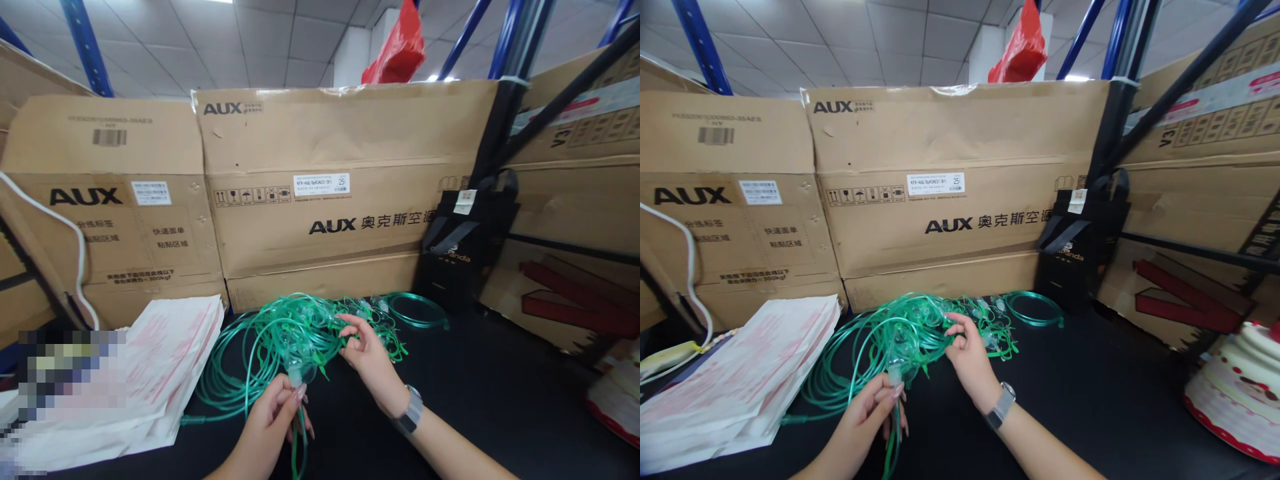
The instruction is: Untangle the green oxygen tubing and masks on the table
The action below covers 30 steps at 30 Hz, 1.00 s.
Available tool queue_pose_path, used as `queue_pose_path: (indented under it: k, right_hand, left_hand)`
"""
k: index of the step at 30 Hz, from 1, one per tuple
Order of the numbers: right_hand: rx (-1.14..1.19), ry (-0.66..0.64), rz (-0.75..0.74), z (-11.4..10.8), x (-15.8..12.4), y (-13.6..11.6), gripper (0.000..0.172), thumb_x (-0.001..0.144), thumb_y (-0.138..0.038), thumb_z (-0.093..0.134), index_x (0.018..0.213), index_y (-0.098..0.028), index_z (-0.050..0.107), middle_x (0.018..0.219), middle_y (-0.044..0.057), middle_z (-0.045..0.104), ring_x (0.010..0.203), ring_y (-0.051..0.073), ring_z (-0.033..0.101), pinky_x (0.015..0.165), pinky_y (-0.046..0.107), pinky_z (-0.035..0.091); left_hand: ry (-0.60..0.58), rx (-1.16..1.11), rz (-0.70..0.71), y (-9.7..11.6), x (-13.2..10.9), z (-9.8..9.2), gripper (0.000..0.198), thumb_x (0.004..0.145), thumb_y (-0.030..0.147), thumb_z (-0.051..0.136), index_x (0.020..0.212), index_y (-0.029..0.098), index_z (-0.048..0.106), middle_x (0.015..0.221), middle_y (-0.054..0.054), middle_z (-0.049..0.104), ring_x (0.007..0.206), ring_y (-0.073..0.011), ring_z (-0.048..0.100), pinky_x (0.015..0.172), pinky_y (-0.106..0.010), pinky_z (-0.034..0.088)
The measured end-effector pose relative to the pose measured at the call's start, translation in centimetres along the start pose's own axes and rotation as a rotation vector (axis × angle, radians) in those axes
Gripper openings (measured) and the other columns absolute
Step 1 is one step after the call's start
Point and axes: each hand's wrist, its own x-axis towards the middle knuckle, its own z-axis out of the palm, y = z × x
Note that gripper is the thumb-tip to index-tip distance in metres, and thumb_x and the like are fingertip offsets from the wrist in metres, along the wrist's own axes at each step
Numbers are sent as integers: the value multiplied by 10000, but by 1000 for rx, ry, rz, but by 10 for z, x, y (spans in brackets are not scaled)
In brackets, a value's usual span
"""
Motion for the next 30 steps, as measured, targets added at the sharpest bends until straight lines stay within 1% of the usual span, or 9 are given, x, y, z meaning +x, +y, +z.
queue_pose_path:
  k: [3, 5, 7, 10, 14, 17, 23, 28, 30]
  right_hand:
    - [65, -70, 63, 4, -4, -3, 456, 555, -54, 551, 980, -219, 521, 797, -38, 467, 433, 21, 305, 386, 183, 207]
    - [173, -106, 115, 7, -6, -7, 437, 583, -64, 565, 988, -226, 523, 778, -46, 478, 407, 13, 292, 382, 187, 199]
    - [310, -175, 169, 7, -6, -13, 406, 619, -83, 560, 1000, -218, 531, 757, -46, 499, 377, 4, 262, 374, 191, 187]
    - [471, -313, 232, 4, -5, -19, 345, 646, -94, 527, 978, -182, 565, 695, -38, 523, 339, -2, 233, 346, 193, 136]
    - [544, -416, 280, 2, -6, -21, 321, 655, -86, 500, 954, -168, 583, 616, -52, 508, 307, -4, 209, 319, 185, 87]
    - [555, -449, 299, 2, -7, -21, 295, 655, -88, 495, 927, -158, 587, 585, -61, 491, 298, -4, 211, 311, 179, 85]
    - [560, -471, 315, 1, -6, -19, 271, 654, -91, 495, 898, -160, 592, 547, -71, 470, 291, -2, 213, 306, 172, 84]
    - [537, -475, 308, 1, -6, -19, 256, 658, -98, 499, 886, -160, 596, 532, -76, 453, 294, 0, 214, 305, 174, 100]
    - [484, -453, 285, 1, -6, -20, 241, 660, -108, 510, 880, -156, 595, 553, -66, 481, 303, 3, 252, 306, 173, 127]
  left_hand:
    - [37, -25, -6, -1, 2, -1, 330, 786, 503, 480, 782, 173, 475, 541, 19, 604, 450, -102, 535, 387, -177, 330]
    - [41, -40, -8, -2, 3, -1, 342, 776, 515, 484, 778, 173, 474, 539, 18, 604, 442, -100, 527, 378, -174, 334]
    - [31, -44, -5, -3, 3, -2, 332, 787, 504, 477, 778, 172, 472, 540, 17, 605, 442, -95, 523, 380, -170, 335]
    - [15, -22, 1, -3, 2, -2, 303, 814, 469, 461, 769, 169, 464, 540, 19, 606, 433, -80, 504, 388, -163, 326]
    - [-9, 3, 6, -3, -1, -1, 287, 828, 449, 452, 771, 168, 457, 548, 22, 608, 433, -73, 495, 402, -162, 325]
    - [-18, 6, 4, -3, -1, -1, 299, 822, 466, 448, 770, 171, 456, 546, 20, 610, 427, -79, 500, 396, -167, 326]
    - [-7, 13, -4, -1, 0, -1, 310, 809, 482, 457, 770, 175, 467, 538, 20, 608, 424, -91, 508, 397, -177, 335]
    - [-12, 2, 2, -3, 0, -1, 296, 821, 473, 443, 794, 179, 468, 542, 19, 608, 423, -93, 507, 401, -181, 339]
    - [-10, -3, 0, -4, 0, -2, 304, 814, 482, 448, 790, 180, 469, 536, 20, 605, 418, -94, 505, 399, -182, 341]
